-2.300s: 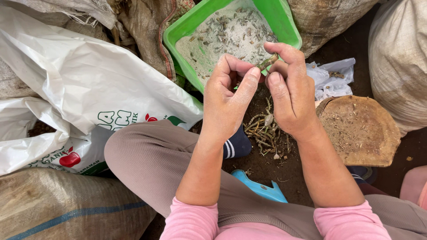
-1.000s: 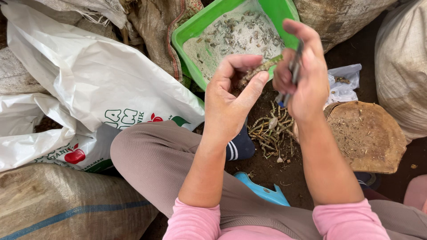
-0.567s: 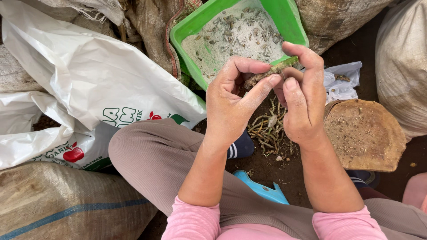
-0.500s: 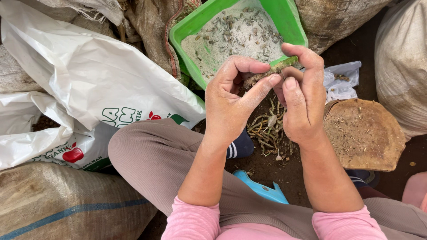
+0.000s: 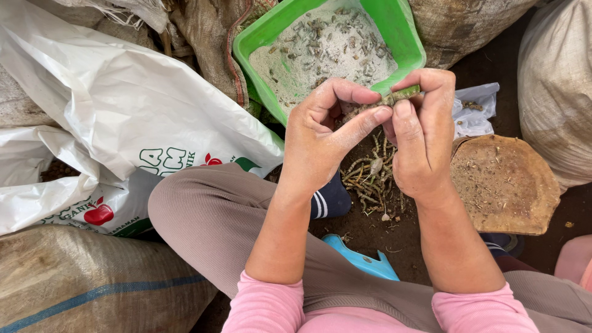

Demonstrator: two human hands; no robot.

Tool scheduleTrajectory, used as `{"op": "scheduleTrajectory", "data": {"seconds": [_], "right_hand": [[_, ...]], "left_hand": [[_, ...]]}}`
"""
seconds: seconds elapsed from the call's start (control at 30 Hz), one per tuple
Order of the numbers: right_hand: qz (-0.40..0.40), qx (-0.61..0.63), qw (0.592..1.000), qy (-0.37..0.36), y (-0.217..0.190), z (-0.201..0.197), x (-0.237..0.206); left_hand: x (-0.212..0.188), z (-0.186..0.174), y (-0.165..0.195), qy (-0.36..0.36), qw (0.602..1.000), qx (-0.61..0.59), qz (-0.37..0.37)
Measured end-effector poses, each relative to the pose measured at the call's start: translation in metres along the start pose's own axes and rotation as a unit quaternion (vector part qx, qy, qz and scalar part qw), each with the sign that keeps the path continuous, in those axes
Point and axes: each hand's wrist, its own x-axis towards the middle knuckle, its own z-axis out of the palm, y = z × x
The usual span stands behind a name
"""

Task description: The person sits on a low stool and uses a small knife to peel and cut root vegetables. They hold each root, remove the outer layer, and slice it into small pieces on a wooden board, then place the pieces into a green tray containing a white granular substance.

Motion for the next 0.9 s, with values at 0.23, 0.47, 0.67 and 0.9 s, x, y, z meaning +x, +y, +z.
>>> {"op": "scheduleTrajectory", "data": {"seconds": [0.23, 0.47, 0.67, 0.9], "right_hand": [[0.131, 0.283, 0.95, -0.015, 0.008, 0.012, 0.017], [0.167, 0.457, 0.873, 0.026, 0.035, 0.019, 0.03], [0.21, 0.27, 0.938, 0.057, 0.076, 0.008, 0.053], [0.271, 0.173, 0.947, 0.022, 0.108, 0.02, 0.081]], "left_hand": [[0.01, -0.002, -0.009, 0.025, 0.993, -0.098, -0.059], [0.019, -0.018, -0.023, 0.026, 0.985, -0.163, -0.05], [0.017, -0.03, -0.023, 0.026, 0.961, -0.255, -0.107], [0.016, -0.019, -0.021, 0.058, 0.983, -0.167, -0.041]]}}
